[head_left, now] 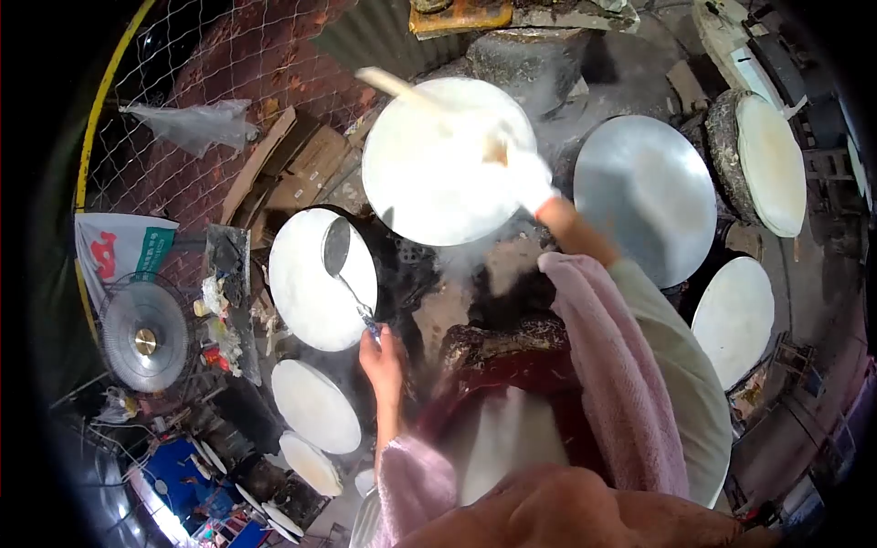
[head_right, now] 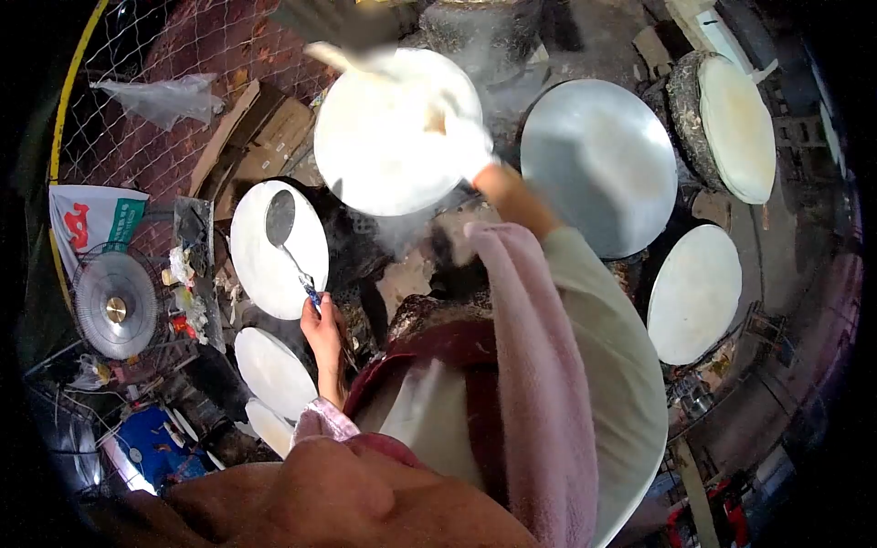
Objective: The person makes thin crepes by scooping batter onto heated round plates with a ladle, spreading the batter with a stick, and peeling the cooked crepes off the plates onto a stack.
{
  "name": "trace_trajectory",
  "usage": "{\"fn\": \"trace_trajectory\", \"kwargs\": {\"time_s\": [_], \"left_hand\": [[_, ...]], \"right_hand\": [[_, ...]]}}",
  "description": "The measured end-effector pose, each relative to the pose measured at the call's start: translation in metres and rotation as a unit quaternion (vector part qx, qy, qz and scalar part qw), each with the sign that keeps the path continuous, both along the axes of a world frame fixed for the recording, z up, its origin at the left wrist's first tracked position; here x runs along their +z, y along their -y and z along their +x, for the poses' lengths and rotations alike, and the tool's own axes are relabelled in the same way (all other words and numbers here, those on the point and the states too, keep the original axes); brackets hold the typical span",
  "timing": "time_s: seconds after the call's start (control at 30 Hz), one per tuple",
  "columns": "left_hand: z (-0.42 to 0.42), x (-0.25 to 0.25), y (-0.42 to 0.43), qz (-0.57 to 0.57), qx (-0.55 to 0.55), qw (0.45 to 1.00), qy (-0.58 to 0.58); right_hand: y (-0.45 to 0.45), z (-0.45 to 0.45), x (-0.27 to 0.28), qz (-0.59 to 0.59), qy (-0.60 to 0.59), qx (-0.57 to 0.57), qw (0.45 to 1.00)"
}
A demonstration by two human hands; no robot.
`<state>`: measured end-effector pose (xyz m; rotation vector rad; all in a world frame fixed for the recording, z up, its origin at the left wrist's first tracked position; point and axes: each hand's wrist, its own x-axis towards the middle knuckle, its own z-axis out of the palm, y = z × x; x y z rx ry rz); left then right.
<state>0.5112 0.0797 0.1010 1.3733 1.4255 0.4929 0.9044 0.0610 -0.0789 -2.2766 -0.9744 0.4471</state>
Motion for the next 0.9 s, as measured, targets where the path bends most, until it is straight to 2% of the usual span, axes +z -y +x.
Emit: {"fn": "trace_trajectory", "kwargs": {"time_s": [0.03,0.07,0.1,0.13,0.17,0.2,0.27,0.3,0.4,0.43,0.47,0.5,0.53,0.57,0.63,0.7,0.77,0.83,0.87,0.9], "left_hand": [[0.004,-0.002,0.000,0.001,0.000,1.000,0.018],[0.010,0.000,0.001,-0.001,-0.009,1.000,0.019],[0.017,0.003,0.002,-0.003,-0.017,1.000,0.021],[0.022,0.004,0.004,-0.006,-0.024,0.999,0.020],[0.026,0.001,0.004,-0.008,-0.031,0.999,0.024],[0.033,-0.001,0.003,-0.003,-0.035,0.999,0.012],[0.054,-0.003,0.001,-0.024,-0.039,0.998,0.033],[0.063,-0.008,-0.005,-0.028,-0.059,0.997,0.029],[0.104,-0.020,-0.035,-0.020,-0.125,0.990,0.065],[0.119,-0.033,-0.052,-0.022,-0.151,0.983,0.098],[0.136,-0.038,-0.069,-0.008,-0.186,0.979,0.088],[0.159,-0.038,-0.084,-0.029,-0.194,0.978,0.070],[0.179,-0.047,-0.102,-0.067,-0.206,0.969,0.117],[0.203,-0.054,-0.119,-0.090,-0.224,0.960,0.145],[0.243,-0.073,-0.148,-0.073,-0.273,0.953,0.113],[0.272,-0.090,-0.167,-0.132,-0.298,0.940,0.098],[0.275,-0.099,-0.170,-0.170,-0.324,0.927,0.078],[0.260,-0.093,-0.159,-0.187,-0.353,0.915,0.049],[0.250,-0.089,-0.153,-0.247,-0.353,0.900,0.058],[0.240,-0.086,-0.146,-0.279,-0.339,0.896,0.066]], "right_hand": [[0.031,-0.026,0.042,0.158,-0.131,0.030,0.978],[0.058,-0.043,0.069,0.188,-0.070,0.040,0.979],[0.083,-0.061,0.054,0.247,-0.267,-0.037,0.931],[0.105,-0.076,0.043,0.314,-0.349,-0.111,0.876],[0.123,-0.086,0.024,0.279,-0.297,-0.192,0.893],[0.143,-0.088,-0.012,0.201,-0.415,-0.194,0.866],[0.159,-0.106,0.023,0.180,-0.577,-0.245,0.758],[0.158,-0.106,0.037,0.212,-0.623,-0.234,0.715],[0.154,-0.076,0.034,0.211,-0.509,-0.218,0.806],[0.154,-0.062,0.040,0.208,-0.494,-0.229,0.813],[0.153,-0.054,0.006,0.240,-0.486,-0.220,0.811],[0.154,-0.047,0.017,0.175,-0.505,-0.203,0.821],[0.157,-0.043,0.039,0.109,-0.521,-0.186,0.826],[0.159,-0.045,0.053,0.102,-0.517,-0.175,0.831],[0.161,-0.059,0.070,0.090,-0.511,-0.157,0.840],[0.177,-0.077,0.040,0.138,-0.434,-0.172,0.873],[0.188,-0.104,0.028,0.191,-0.380,-0.228,0.876],[0.176,-0.141,0.021,0.192,-0.429,-0.232,0.852],[0.162,-0.158,0.018,0.196,-0.451,-0.233,0.839],[0.139,-0.173,0.037,0.176,-0.492,-0.260,0.812]]}}
